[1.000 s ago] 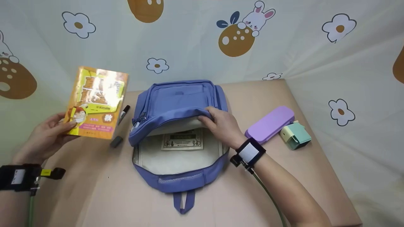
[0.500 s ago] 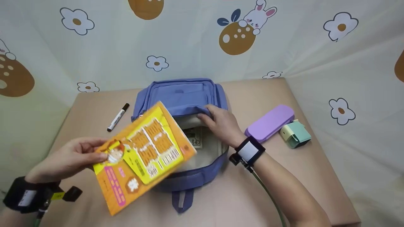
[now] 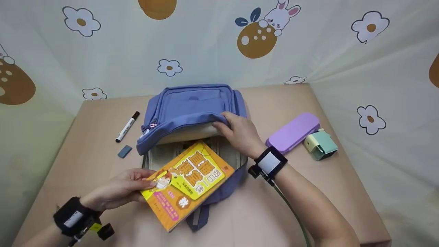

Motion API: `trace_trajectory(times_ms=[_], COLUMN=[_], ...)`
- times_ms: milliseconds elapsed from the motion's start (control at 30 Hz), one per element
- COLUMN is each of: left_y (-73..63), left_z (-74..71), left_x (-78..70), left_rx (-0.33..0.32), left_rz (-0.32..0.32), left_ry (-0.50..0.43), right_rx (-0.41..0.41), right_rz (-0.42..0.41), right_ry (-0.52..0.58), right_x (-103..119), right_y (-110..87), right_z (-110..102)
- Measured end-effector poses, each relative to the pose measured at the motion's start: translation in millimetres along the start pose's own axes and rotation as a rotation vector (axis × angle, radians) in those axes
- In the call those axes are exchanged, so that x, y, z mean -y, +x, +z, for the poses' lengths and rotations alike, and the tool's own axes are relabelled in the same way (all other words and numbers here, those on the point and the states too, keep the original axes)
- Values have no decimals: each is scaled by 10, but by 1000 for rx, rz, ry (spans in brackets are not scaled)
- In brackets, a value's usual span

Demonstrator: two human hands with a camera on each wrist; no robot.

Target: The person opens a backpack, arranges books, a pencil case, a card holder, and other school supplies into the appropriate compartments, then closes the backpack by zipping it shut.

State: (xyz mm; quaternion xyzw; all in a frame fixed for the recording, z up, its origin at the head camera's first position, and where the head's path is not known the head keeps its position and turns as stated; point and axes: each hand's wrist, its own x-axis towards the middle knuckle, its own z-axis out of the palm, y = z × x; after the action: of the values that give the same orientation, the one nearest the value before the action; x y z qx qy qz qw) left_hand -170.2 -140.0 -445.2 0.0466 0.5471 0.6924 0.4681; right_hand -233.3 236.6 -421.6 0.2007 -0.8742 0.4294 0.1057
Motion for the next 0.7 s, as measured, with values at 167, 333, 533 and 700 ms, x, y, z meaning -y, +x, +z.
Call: trace_trajectory(times_ms=[167, 333, 533, 700], left_y=[105, 270, 447, 579], left_z=[-4, 67, 152, 196], left_x=[26, 31, 42, 22], left_rx=[-92, -167, -213, -250], left_rz=[28, 86, 130, 189], left_ry=[-155, -257, -340, -417], right_rx=[-9, -21, -28, -20], right_rz=[11, 5, 0, 0], right_ry=[0, 0, -8, -5], right_x=[23, 36, 45, 47], right_y=[9, 15, 18, 23], right_z=[10, 13, 16, 18])
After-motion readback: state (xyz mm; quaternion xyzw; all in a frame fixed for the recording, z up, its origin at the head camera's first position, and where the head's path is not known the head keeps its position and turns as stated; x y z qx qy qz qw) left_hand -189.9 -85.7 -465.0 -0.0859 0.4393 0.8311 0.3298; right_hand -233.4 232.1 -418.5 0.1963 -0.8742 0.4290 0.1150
